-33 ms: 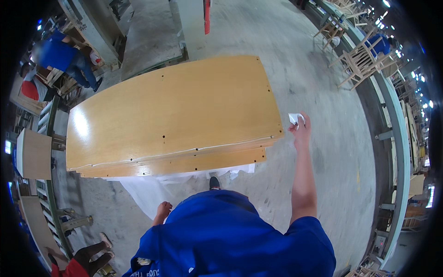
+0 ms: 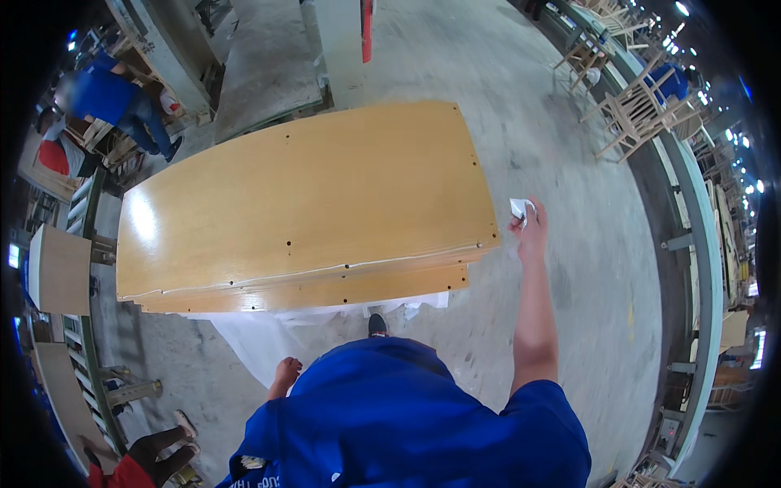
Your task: The person wipes the surface of large wooden panels with a white cloth while they move along a roller conveyor. They occasionally adjust the cloth and continue wiping different sections of the panels as they pass by.
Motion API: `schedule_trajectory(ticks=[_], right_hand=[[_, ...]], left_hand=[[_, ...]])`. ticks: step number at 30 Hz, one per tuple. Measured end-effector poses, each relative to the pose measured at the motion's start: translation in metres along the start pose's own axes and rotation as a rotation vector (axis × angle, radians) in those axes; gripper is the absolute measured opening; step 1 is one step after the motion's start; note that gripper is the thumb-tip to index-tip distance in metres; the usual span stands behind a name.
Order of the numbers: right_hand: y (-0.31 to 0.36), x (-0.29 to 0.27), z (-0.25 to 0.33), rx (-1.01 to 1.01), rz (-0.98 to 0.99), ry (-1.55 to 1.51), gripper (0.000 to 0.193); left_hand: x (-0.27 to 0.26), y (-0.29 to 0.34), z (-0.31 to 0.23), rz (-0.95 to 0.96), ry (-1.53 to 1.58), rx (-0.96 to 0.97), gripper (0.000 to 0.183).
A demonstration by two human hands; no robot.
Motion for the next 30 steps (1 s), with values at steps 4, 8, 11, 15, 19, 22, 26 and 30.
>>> schedule_trajectory(ticks=[4,8,11,15,19,22,26,30], right_hand=[[-0.047,0.024,-0.006,0.207,0.15,-0.49,0.021],[-0.084,0.068,0.008,0.182,0.265,-0.489,0.022],[-0.111,0.096,0.028,0.022,0.279,-0.12,0.026],[-0.145,0.128,0.04,-0.105,0.273,0.225,0.031],[-0.175,0.154,0.046,-0.218,0.207,0.616,0.032],[-0.193,0.176,0.038,-0.301,0.207,0.765,0.032],[-0.217,0.175,0.059,-0.595,0.121,1.057,0.031],[-0.214,0.205,0.048,-0.595,0.181,1.155,0.028]], left_hand=[[-0.007,0.002,-0.001,-0.018,-0.02,0.025,0.03],[-0.015,0.013,0.009,-0.058,-0.003,-0.058,0.031],[-0.019,0.019,0.015,-0.067,-0.04,-0.032,0.032],[-0.022,0.022,0.022,-0.116,-0.008,-0.081,0.032],[-0.02,0.026,0.019,-0.115,-0.028,-0.045,0.032],[-0.022,0.036,0.019,-0.124,-0.069,-0.082,0.033],[-0.021,0.02,0.009,-0.113,0.032,-0.138,0.034],[-0.022,0.028,0.016,-0.119,0.065,-0.191,0.034]])
Point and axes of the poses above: each hand's wrist, its own y-axis away from the middle knuckle, its own x-axis out of the palm, z = x × y, the point moved 9 cm from there along -y, towards the middle knuckle, and after that the axes turned 6 degrees about z, right-handed, at the moved point
